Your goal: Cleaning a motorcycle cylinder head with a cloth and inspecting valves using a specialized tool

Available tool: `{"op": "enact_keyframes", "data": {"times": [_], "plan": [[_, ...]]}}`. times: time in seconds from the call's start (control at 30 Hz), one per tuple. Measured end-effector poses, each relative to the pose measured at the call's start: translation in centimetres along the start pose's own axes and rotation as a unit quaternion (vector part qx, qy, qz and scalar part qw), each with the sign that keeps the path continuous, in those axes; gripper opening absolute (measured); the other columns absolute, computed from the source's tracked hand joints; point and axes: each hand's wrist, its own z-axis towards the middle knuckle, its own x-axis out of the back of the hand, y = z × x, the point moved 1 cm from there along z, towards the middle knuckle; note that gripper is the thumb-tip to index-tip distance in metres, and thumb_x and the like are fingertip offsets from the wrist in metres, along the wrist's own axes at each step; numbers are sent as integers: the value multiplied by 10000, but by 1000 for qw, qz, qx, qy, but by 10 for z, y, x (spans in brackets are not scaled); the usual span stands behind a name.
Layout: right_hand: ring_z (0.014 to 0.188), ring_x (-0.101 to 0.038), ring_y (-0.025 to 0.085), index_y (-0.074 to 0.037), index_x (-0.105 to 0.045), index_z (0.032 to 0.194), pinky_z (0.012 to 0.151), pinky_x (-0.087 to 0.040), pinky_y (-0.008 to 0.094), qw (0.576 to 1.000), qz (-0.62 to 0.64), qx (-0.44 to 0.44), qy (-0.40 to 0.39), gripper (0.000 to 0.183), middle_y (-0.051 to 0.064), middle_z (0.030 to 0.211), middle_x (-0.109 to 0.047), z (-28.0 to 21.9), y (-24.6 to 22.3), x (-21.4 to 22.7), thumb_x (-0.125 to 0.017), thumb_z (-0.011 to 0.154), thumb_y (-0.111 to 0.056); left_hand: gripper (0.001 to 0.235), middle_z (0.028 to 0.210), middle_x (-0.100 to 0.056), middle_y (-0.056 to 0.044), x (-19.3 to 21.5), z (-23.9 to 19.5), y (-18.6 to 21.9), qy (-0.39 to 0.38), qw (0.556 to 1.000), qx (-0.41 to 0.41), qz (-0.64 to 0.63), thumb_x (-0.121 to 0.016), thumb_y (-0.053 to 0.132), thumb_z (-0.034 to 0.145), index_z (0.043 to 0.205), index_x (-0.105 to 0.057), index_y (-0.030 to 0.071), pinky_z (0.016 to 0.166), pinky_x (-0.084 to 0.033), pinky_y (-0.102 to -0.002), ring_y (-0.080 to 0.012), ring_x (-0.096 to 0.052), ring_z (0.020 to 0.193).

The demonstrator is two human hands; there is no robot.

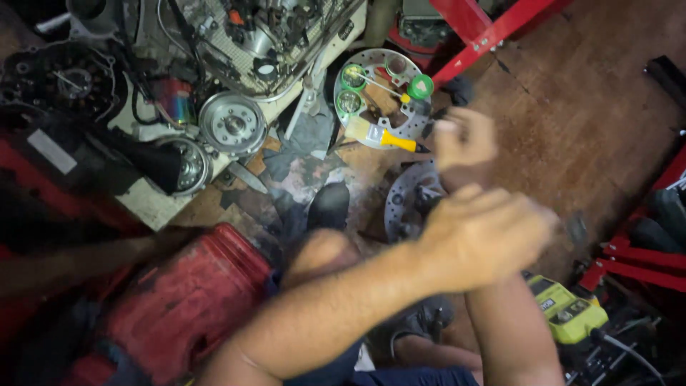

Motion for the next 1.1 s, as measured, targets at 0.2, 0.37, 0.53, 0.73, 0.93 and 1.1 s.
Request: {"op": "enact_keyframes", "data": {"times": [0.2,0.37,0.53,0.73,0.93,1.1], "plan": [[1020,-623,403,-136,-709,1193,794,-483,538,896,-164,-71,-407,304,126,1133,-733,1,31,-115,-646,914,-237,96,904,-549,0,9,12,-3,-196,978,-24,63,-654,104,1032,1096,-648,176,704,-391,-364,-229,-563,816],[878,-655,346,-195,-669,958,721,-432,505,880,-239,2,-412,153,32,884,-761,-26,71,-163,-692,864,-313,108,885,-546,4,20,22,-19,-190,977,-30,87,-687,61,1052,1059,-667,167,663,-387,-337,-204,-524,752],[772,-673,323,-187,-628,826,714,-463,457,893,-200,14,-404,80,24,812,-736,-18,75,-168,-696,816,-228,99,926,-585,4,33,27,-35,-188,977,-17,98,-649,70,1070,1077,-678,164,661,-382,-332,-196,-533,754],[852,-689,261,-276,-768,928,825,-425,493,852,-295,147,-407,163,35,1003,-729,24,55,-159,-733,772,-245,140,957,-636,3,47,32,-44,-182,978,2,100,-591,53,1066,1119,-691,135,694,-415,-352,-213,-548,776],[1103,-528,202,-247,-591,1253,926,-335,388,719,-483,143,-479,298,59,1282,-614,-87,168,-228,-471,981,-271,147,952,-634,-8,50,32,-45,-179,979,9,100,-589,32,1056,1106,-688,128,687,-403,-362,-222,-545,779],[940,-551,241,-221,-694,888,797,-418,492,864,-260,142,-407,162,14,946,-584,-28,111,-193,-688,877,-382,139,937,-625,-4,48,29,-48,-180,978,19,105,-610,30,1054,1101,-689,135,689,-398,-362,-221,-537,771]]}}
